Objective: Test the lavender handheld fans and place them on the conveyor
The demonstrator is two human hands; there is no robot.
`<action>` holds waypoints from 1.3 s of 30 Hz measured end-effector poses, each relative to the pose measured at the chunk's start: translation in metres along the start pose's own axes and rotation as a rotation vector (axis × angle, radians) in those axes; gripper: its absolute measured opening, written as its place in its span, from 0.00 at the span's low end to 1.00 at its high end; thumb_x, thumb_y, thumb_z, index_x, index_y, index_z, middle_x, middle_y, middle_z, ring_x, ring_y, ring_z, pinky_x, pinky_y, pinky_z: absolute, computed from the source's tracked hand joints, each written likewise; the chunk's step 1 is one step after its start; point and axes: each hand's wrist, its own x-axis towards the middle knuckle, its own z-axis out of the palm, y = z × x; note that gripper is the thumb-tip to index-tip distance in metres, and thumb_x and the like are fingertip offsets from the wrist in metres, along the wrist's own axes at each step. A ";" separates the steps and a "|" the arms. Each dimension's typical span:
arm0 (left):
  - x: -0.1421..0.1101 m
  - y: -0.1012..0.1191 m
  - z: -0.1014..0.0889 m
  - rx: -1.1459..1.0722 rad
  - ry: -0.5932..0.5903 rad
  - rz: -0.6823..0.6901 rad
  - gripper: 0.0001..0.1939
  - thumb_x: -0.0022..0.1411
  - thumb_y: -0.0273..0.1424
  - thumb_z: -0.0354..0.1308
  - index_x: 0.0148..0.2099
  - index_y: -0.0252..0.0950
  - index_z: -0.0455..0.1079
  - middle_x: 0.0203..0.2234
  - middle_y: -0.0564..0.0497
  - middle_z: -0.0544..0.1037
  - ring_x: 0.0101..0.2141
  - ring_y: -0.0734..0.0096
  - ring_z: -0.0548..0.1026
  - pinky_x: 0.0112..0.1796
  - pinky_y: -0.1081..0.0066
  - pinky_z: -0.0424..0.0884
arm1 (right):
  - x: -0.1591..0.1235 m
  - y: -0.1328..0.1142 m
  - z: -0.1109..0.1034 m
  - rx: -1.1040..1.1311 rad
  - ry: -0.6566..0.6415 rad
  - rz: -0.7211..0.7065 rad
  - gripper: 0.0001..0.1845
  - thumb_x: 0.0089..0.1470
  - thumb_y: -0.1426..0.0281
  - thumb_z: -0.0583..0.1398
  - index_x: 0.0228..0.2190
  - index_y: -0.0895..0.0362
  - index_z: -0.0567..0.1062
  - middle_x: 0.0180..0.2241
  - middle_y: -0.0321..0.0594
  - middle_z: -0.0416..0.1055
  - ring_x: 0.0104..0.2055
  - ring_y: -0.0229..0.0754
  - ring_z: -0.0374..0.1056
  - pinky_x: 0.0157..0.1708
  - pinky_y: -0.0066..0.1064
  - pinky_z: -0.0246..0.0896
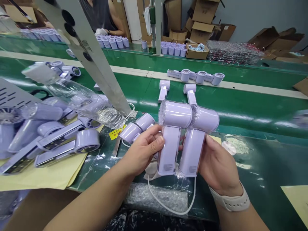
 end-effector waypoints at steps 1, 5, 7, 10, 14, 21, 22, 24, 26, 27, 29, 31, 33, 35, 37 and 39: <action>0.000 0.000 0.001 0.007 0.011 0.002 0.26 0.59 0.44 0.73 0.55 0.38 0.76 0.43 0.44 0.85 0.41 0.57 0.85 0.40 0.64 0.81 | 0.001 0.000 0.000 -0.001 -0.008 0.013 0.17 0.64 0.53 0.62 0.41 0.50 0.84 0.41 0.44 0.83 0.40 0.53 0.79 0.43 0.47 0.79; 0.001 -0.001 0.005 -0.015 -0.031 -0.020 0.30 0.51 0.38 0.79 0.53 0.36 0.74 0.38 0.47 0.82 0.37 0.63 0.82 0.39 0.68 0.76 | 0.002 0.002 0.002 0.022 0.016 0.038 0.17 0.62 0.53 0.60 0.33 0.52 0.81 0.32 0.42 0.79 0.34 0.47 0.75 0.38 0.40 0.77; 0.001 -0.002 0.004 -0.019 -0.043 -0.052 0.29 0.48 0.35 0.80 0.50 0.35 0.74 0.33 0.51 0.80 0.33 0.68 0.79 0.36 0.70 0.74 | 0.002 0.003 0.004 0.033 0.007 0.056 0.18 0.60 0.53 0.59 0.30 0.54 0.79 0.29 0.40 0.77 0.28 0.42 0.71 0.31 0.34 0.74; 0.002 -0.004 -0.003 -0.037 0.033 -0.105 0.25 0.52 0.40 0.78 0.46 0.34 0.74 0.31 0.52 0.78 0.30 0.72 0.76 0.33 0.72 0.72 | 0.001 0.002 0.007 0.047 -0.020 0.052 0.20 0.60 0.52 0.58 0.31 0.54 0.77 0.27 0.40 0.76 0.24 0.39 0.68 0.25 0.31 0.68; 0.004 -0.002 -0.007 -0.131 0.064 -0.098 0.19 0.59 0.40 0.71 0.46 0.34 0.74 0.36 0.47 0.82 0.35 0.65 0.80 0.38 0.68 0.77 | -0.001 0.000 0.005 0.059 -0.067 0.018 0.18 0.61 0.52 0.59 0.36 0.53 0.77 0.26 0.39 0.77 0.22 0.40 0.69 0.23 0.30 0.66; 0.004 0.002 -0.003 0.001 0.045 -0.029 0.28 0.59 0.36 0.74 0.57 0.36 0.68 0.45 0.43 0.85 0.43 0.57 0.84 0.41 0.65 0.78 | 0.000 0.000 0.001 0.076 0.095 -0.147 0.14 0.61 0.62 0.61 0.48 0.47 0.78 0.38 0.41 0.82 0.38 0.49 0.80 0.39 0.43 0.78; 0.004 0.001 -0.003 0.011 0.049 -0.022 0.30 0.57 0.38 0.76 0.56 0.36 0.68 0.45 0.43 0.85 0.42 0.57 0.85 0.40 0.65 0.79 | 0.001 0.000 0.001 0.076 0.116 -0.149 0.16 0.62 0.63 0.60 0.51 0.46 0.76 0.38 0.40 0.83 0.38 0.49 0.80 0.38 0.43 0.78; 0.004 -0.001 -0.004 0.019 0.053 -0.010 0.34 0.53 0.41 0.78 0.54 0.37 0.67 0.43 0.45 0.85 0.40 0.58 0.85 0.38 0.67 0.79 | 0.002 0.001 0.003 0.054 0.130 -0.127 0.18 0.64 0.66 0.59 0.55 0.45 0.74 0.37 0.41 0.83 0.37 0.48 0.81 0.35 0.42 0.79; 0.006 -0.003 -0.005 0.025 0.051 -0.009 0.34 0.51 0.43 0.79 0.53 0.37 0.66 0.41 0.46 0.85 0.39 0.59 0.85 0.36 0.68 0.79 | 0.004 0.002 0.003 0.035 0.141 -0.120 0.17 0.65 0.67 0.57 0.55 0.47 0.74 0.36 0.42 0.84 0.35 0.48 0.81 0.34 0.41 0.79; 0.007 -0.004 -0.006 0.029 0.048 -0.008 0.35 0.50 0.44 0.79 0.52 0.38 0.66 0.41 0.46 0.85 0.39 0.58 0.86 0.35 0.68 0.79 | 0.006 0.004 0.003 0.027 0.144 -0.124 0.17 0.65 0.68 0.56 0.54 0.48 0.74 0.36 0.42 0.84 0.35 0.47 0.81 0.34 0.40 0.79; 0.009 -0.005 -0.007 0.045 0.035 -0.007 0.34 0.52 0.45 0.78 0.52 0.39 0.65 0.42 0.46 0.85 0.40 0.58 0.86 0.36 0.67 0.80 | 0.009 0.007 0.000 0.010 0.136 -0.151 0.16 0.65 0.69 0.55 0.51 0.49 0.75 0.36 0.42 0.84 0.34 0.47 0.81 0.34 0.40 0.79; 0.009 -0.005 -0.008 0.083 0.018 0.012 0.31 0.55 0.45 0.76 0.52 0.39 0.65 0.41 0.47 0.85 0.39 0.60 0.85 0.37 0.67 0.80 | 0.010 0.012 -0.003 -0.030 0.101 -0.204 0.16 0.66 0.66 0.54 0.52 0.50 0.76 0.37 0.43 0.83 0.35 0.47 0.81 0.34 0.41 0.80; 0.007 -0.004 -0.010 0.197 0.011 0.095 0.25 0.59 0.43 0.73 0.51 0.39 0.67 0.40 0.47 0.85 0.38 0.64 0.85 0.38 0.67 0.80 | 0.006 0.016 -0.005 -0.133 0.056 -0.315 0.18 0.67 0.63 0.56 0.55 0.51 0.75 0.41 0.44 0.83 0.39 0.50 0.81 0.37 0.44 0.80; 0.002 -0.002 -0.011 0.446 0.028 0.290 0.21 0.60 0.37 0.73 0.51 0.39 0.70 0.43 0.45 0.85 0.43 0.62 0.84 0.45 0.64 0.80 | -0.003 0.016 -0.007 -0.339 0.029 -0.479 0.24 0.64 0.63 0.63 0.60 0.49 0.71 0.51 0.46 0.80 0.49 0.53 0.79 0.47 0.47 0.79; -0.003 -0.001 -0.012 0.735 0.026 0.601 0.17 0.62 0.33 0.71 0.52 0.41 0.73 0.51 0.44 0.84 0.53 0.57 0.81 0.57 0.55 0.75 | -0.015 0.009 -0.009 -0.576 -0.007 -0.654 0.35 0.56 0.66 0.71 0.62 0.47 0.68 0.58 0.47 0.76 0.61 0.58 0.73 0.58 0.52 0.73; -0.008 -0.001 -0.011 0.907 -0.020 0.894 0.14 0.67 0.30 0.65 0.54 0.45 0.74 0.56 0.47 0.83 0.61 0.56 0.77 0.67 0.47 0.64 | -0.027 -0.007 -0.016 -0.735 -0.062 -0.737 0.42 0.51 0.67 0.75 0.63 0.46 0.67 0.59 0.49 0.75 0.66 0.62 0.67 0.62 0.58 0.67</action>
